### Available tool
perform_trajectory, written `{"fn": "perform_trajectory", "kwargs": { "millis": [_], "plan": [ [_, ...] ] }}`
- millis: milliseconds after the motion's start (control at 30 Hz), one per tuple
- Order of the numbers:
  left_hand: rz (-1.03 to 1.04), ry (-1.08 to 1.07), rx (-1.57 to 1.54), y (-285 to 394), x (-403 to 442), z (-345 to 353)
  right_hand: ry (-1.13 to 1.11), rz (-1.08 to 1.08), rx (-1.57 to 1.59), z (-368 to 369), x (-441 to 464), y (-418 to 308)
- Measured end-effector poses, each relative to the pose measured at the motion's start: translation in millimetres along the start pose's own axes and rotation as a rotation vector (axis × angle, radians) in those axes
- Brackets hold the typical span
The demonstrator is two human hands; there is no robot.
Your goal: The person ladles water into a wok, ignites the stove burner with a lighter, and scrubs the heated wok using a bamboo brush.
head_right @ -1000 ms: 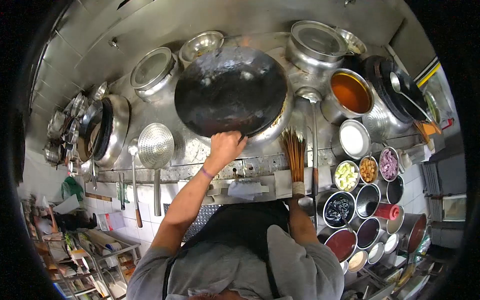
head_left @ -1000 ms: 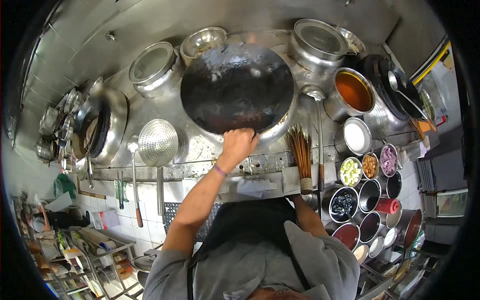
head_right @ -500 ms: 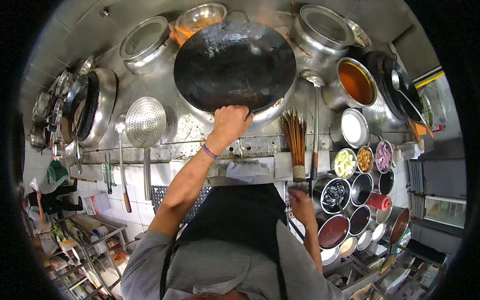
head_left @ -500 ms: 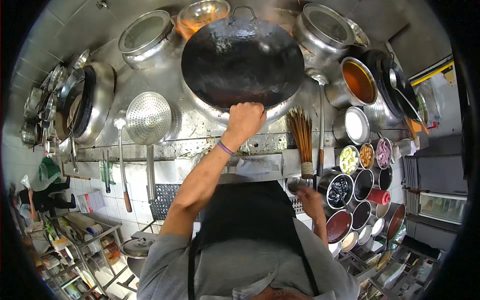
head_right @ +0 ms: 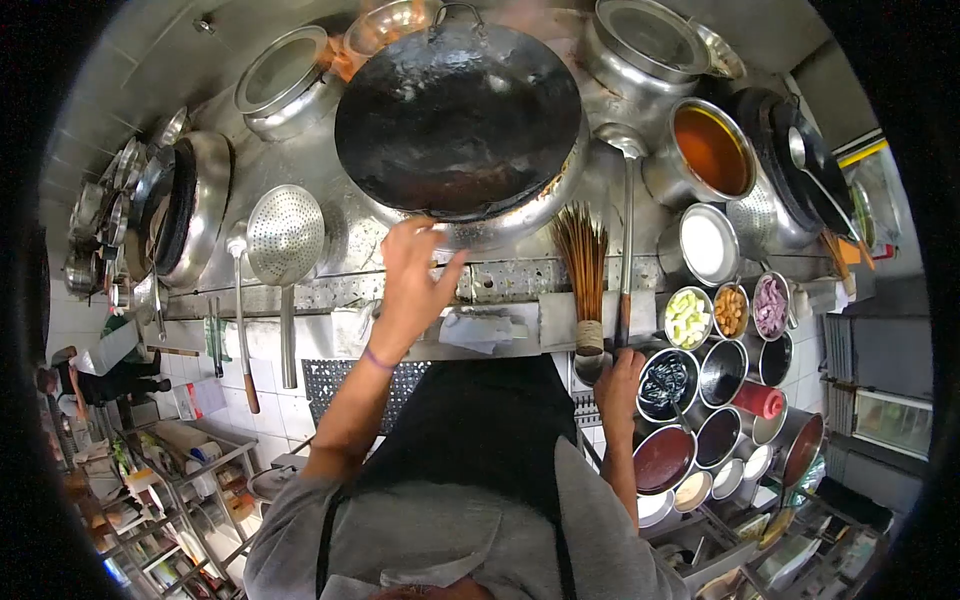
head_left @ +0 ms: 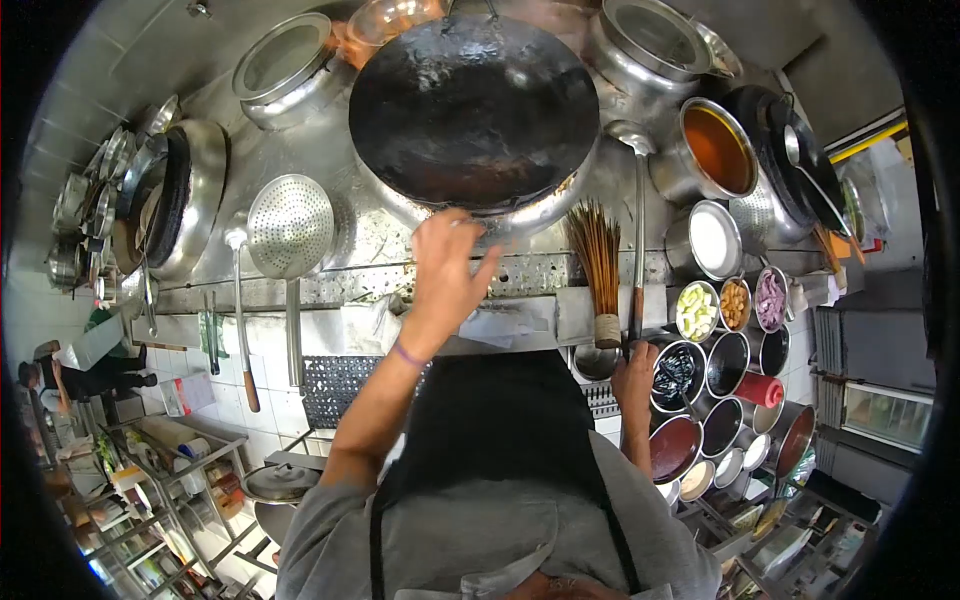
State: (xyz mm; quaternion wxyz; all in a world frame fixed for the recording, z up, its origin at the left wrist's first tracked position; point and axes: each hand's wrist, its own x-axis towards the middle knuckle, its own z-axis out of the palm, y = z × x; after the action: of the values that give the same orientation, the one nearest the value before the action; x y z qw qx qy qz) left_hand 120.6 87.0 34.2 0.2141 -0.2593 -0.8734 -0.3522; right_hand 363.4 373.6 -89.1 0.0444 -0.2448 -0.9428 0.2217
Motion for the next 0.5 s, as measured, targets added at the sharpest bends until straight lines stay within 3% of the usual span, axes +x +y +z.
{"fn": "perform_trajectory", "kwargs": {
  "millis": [233,367,500],
  "plan": [
    [-0.334,-0.070,-0.013,-8,-74,-30,-0.011,0.165,0.097,3,19,-6],
    [-0.398,-0.076,0.009,14,-87,-43,0.054,0.020,0.129,6,29,5],
    [-0.484,-0.059,0.040,26,-94,-52,0.006,0.030,0.154,9,46,17]
  ]
}}
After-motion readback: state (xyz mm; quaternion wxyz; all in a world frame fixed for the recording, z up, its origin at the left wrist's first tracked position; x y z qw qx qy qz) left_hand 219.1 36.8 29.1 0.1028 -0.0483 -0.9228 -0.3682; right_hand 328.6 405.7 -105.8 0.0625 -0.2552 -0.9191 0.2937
